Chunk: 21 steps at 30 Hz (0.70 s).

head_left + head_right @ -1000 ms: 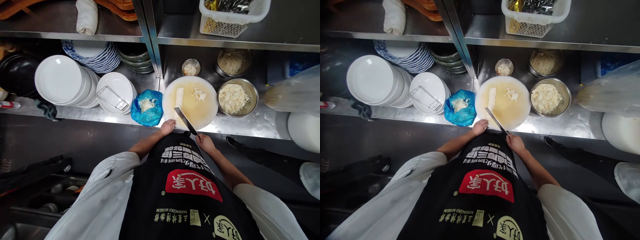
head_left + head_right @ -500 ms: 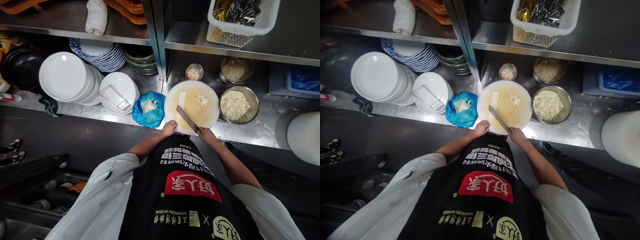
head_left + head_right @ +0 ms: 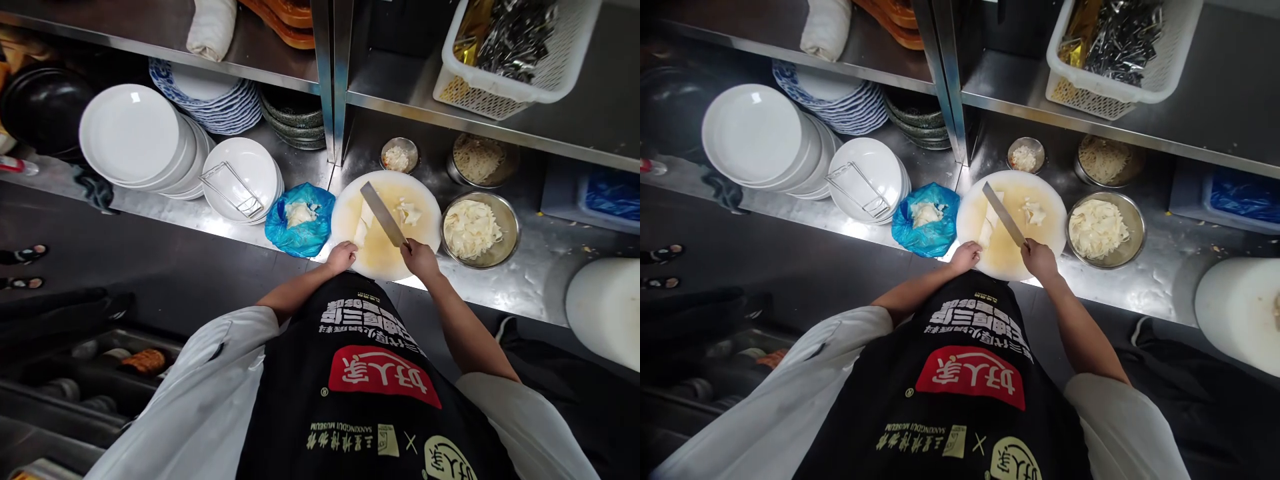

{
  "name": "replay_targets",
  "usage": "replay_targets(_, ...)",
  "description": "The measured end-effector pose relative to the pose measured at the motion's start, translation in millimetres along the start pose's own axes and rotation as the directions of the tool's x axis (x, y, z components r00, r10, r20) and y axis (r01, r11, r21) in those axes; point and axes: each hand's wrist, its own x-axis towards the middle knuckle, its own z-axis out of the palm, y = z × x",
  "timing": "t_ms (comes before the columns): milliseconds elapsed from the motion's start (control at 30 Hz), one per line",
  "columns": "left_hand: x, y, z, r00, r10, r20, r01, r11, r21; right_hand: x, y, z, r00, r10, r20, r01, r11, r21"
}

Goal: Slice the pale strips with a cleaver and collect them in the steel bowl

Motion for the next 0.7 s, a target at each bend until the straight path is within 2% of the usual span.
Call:
replay_targets(33, 1.2, 1.5, -1.5, 0.999, -0.03, -0.021, 0.029, 0.999, -0.034, 4.9, 0.9, -0.3, 1.0, 0.004, -0.001, -0.004, 1.0, -0.003)
replay_targets(167, 7.6, 7.2, -9.5, 0.988, -0.127, -0.084, 0.112, 0.98, -0.165, 23.2, 7.2, -7.0, 0.99, 0.009, 0.142, -0.003, 0.999, -0.038)
replay_targets(200, 10.0, 8.2, -11.3, 0.985, -0.144, -0.095, 0.123, 0.973, -0.195, 26.6, 9.3, -10.6, 0.991, -0.004, 0.134, 0.009, 0.999, -0.04)
replay_targets(333, 21.1, 9.1, -14.3, 0.973, -0.185, -0.137, 0.14, 0.947, -0.288, 41.9, 9.5, -20.9, 0.998, -0.027, -0.049, 0.026, 0.999, -0.022)
replay_targets(367, 23.8, 8.3, -14.0, 0.971, -0.191, -0.144, 0.141, 0.943, -0.301, 46.6, 7.7, -20.8, 0.999, -0.015, -0.046, 0.014, 1.0, -0.021)
replay_targets(467, 31.7, 3.2, -12.5, 0.969, -0.196, -0.153, 0.138, 0.935, -0.328, 55.5, 7.7, -16.9, 0.995, 0.037, 0.088, -0.034, 0.999, -0.041)
replay_targets(567, 46.1, -3.8, -14.9, 0.973, -0.181, -0.146, 0.123, 0.932, -0.34, 38.5, 26.2, -11.8, 0.99, 0.051, 0.134, -0.048, 0.999, -0.024)
replay_targets(633, 66.8, -6.4, -20.8, 0.98, -0.15, -0.134, 0.101, 0.942, -0.319, 10.2, 45.3, -5.3, 0.992, 0.06, 0.115, -0.066, 0.997, 0.043)
replay_targets(700, 99.8, -5.2, -29.6, 0.984, -0.09, -0.152, 0.049, 0.967, -0.252, -24.5, 62.1, 6.3, 0.983, 0.108, 0.149, -0.134, 0.975, 0.177)
